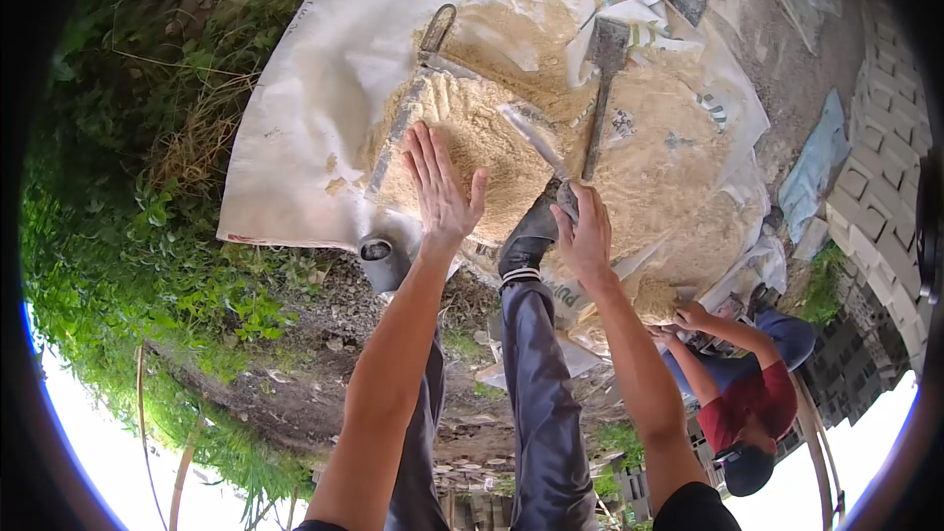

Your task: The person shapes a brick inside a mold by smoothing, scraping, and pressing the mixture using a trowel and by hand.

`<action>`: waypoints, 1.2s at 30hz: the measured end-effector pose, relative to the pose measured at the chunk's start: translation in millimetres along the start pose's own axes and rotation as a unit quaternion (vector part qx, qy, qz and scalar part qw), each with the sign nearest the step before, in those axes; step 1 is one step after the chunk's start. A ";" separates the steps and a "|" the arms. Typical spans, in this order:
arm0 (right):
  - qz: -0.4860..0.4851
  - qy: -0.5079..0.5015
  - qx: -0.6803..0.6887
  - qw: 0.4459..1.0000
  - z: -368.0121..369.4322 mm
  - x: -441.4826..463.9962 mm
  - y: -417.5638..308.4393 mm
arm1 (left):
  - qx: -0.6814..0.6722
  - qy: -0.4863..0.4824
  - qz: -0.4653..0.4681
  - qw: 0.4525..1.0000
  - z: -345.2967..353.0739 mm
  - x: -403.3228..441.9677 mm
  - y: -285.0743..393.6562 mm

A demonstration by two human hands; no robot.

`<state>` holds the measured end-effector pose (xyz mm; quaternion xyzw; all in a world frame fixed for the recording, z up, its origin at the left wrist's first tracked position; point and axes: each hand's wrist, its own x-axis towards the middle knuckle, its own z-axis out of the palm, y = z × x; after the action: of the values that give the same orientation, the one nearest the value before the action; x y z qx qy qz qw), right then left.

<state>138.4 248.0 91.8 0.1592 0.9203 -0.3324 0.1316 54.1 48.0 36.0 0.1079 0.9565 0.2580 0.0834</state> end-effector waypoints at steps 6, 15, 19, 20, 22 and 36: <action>0.095 0.039 0.008 0.995 -33.7 62.9 51.0 | 0.063 0.085 0.011 0.994 36.4 42.1 18.3; 0.049 -0.215 -0.165 0.961 -85.0 163.2 94.7 | 0.106 0.068 -0.077 0.989 8.4 105.8 4.6; 0.076 -0.263 -0.012 0.962 -65.8 178.2 108.3 | 0.120 0.065 -0.074 0.988 6.5 105.8 4.5; 0.086 -0.264 -0.009 0.961 -65.2 178.2 113.4 | 0.119 0.058 -0.077 0.988 5.8 105.5 5.1; 0.098 -0.265 -0.001 0.959 -67.7 179.0 112.8 | 0.121 0.047 -0.077 0.989 4.8 109.0 4.4; 0.060 -0.307 -0.004 0.950 -28.7 177.2 88.0 | 0.115 0.062 -0.063 0.989 6.0 110.7 2.6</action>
<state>5.9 367.3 1.4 0.1038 0.8256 -0.3527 0.4280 -50.8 80.6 20.7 0.0403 0.9880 0.1465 0.0270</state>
